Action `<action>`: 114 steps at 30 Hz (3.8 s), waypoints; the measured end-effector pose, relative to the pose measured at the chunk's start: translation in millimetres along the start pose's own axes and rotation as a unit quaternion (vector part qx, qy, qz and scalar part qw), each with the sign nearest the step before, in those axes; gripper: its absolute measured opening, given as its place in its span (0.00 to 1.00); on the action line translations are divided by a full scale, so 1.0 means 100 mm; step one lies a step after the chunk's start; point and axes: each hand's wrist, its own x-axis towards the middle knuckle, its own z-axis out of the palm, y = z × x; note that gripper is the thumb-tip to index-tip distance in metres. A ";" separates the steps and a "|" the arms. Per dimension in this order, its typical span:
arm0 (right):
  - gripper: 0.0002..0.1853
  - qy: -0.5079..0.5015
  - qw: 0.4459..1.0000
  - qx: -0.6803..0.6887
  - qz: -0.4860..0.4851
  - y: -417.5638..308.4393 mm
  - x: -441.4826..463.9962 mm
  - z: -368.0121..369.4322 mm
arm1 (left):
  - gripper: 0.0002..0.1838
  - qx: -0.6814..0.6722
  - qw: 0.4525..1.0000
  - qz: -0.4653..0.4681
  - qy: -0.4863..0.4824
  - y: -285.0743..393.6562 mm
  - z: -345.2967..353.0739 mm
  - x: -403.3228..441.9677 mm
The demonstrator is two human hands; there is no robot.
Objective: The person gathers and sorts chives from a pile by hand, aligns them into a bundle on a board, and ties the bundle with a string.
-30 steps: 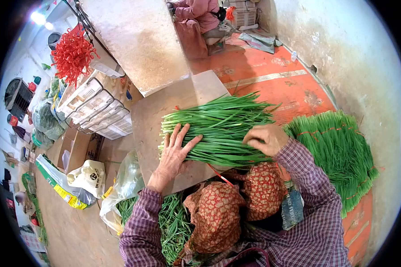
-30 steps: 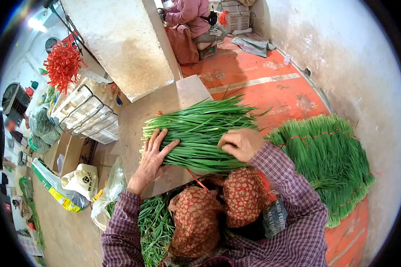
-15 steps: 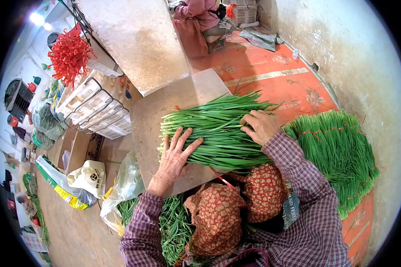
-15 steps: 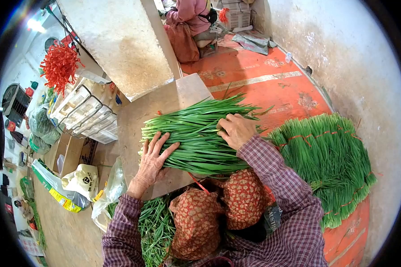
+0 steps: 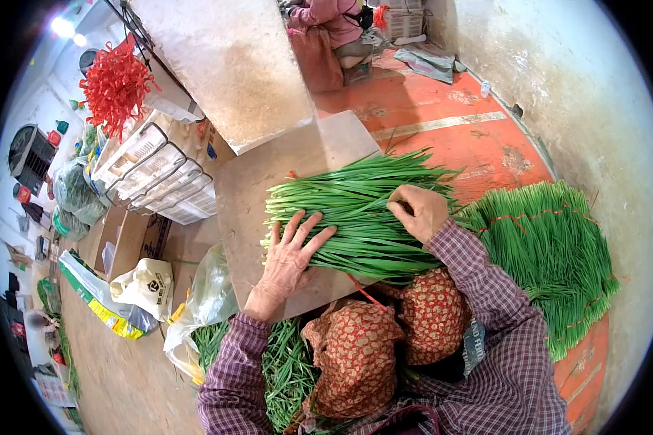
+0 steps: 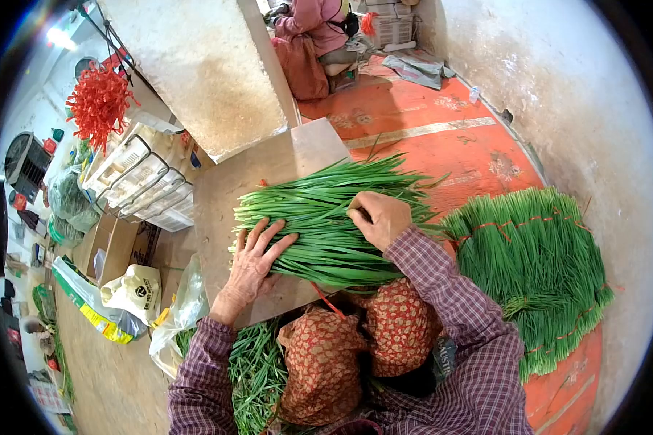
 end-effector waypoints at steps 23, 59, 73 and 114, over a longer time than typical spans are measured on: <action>0.04 -0.074 0.994 -0.031 -0.068 -0.17 0.13 0.07 | 0.47 -0.001 1.000 -0.007 0.009 0.01 0.02 0.00; 0.05 0.044 0.990 0.075 0.109 0.33 0.00 -0.56 | 0.44 -0.022 0.999 -0.018 0.016 0.02 0.04 0.01; 0.08 0.009 0.988 0.094 0.122 0.47 -0.01 -0.15 | 0.44 -0.005 1.000 -0.012 0.023 0.04 0.03 0.03; 0.12 -0.052 0.975 0.072 0.202 0.37 -0.46 -0.24 | 0.52 -0.014 1.000 -0.025 0.002 0.06 0.05 0.04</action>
